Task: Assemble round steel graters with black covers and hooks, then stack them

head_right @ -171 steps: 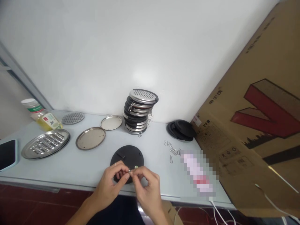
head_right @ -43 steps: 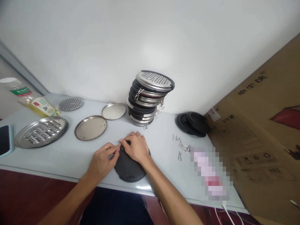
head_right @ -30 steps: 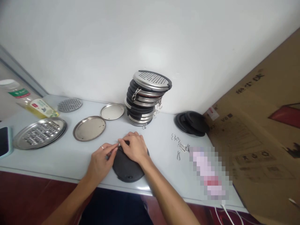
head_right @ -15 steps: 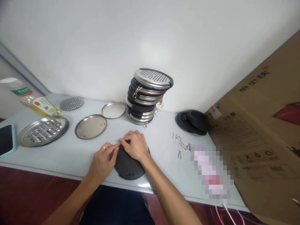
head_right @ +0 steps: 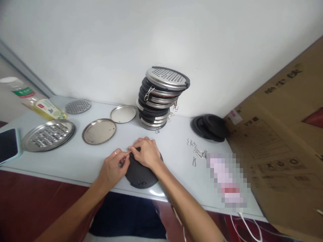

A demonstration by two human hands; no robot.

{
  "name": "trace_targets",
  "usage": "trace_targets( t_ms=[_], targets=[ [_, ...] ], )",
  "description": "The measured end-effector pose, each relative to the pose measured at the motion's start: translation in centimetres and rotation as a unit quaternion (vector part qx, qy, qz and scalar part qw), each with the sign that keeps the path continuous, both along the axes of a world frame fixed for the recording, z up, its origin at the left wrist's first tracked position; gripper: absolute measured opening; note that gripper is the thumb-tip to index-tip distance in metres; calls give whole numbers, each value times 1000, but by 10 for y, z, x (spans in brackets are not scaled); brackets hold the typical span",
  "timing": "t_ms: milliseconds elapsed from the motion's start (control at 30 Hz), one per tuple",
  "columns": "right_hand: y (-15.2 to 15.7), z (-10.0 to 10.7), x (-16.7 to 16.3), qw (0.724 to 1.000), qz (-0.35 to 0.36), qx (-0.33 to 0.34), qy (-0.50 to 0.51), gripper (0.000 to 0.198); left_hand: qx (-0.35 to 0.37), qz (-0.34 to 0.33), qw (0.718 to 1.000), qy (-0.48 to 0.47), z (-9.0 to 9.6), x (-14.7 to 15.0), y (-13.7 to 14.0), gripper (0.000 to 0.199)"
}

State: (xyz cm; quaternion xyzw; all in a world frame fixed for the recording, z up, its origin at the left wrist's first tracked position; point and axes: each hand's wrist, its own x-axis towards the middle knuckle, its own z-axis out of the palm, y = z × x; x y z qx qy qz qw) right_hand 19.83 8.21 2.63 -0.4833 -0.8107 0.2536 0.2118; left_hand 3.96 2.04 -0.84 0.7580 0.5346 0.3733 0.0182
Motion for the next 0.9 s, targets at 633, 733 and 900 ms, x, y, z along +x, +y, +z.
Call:
trace_targets(
  t_ms=[633, 733, 900],
  targets=[
    [-6, 3, 2, 1000, 21, 18, 14, 21, -49, 81, 995, -39, 2, 12, -26, 16],
    [-7, 3, 1, 999, 25, 26, 5, 20, -50, 77, 995, -25, 5, 13, -20, 14],
    [-10, 5, 1, 997, -1, 76, 6, 18, -77, 51, 994, -62, 5, 9, -13, 13]
  ],
)
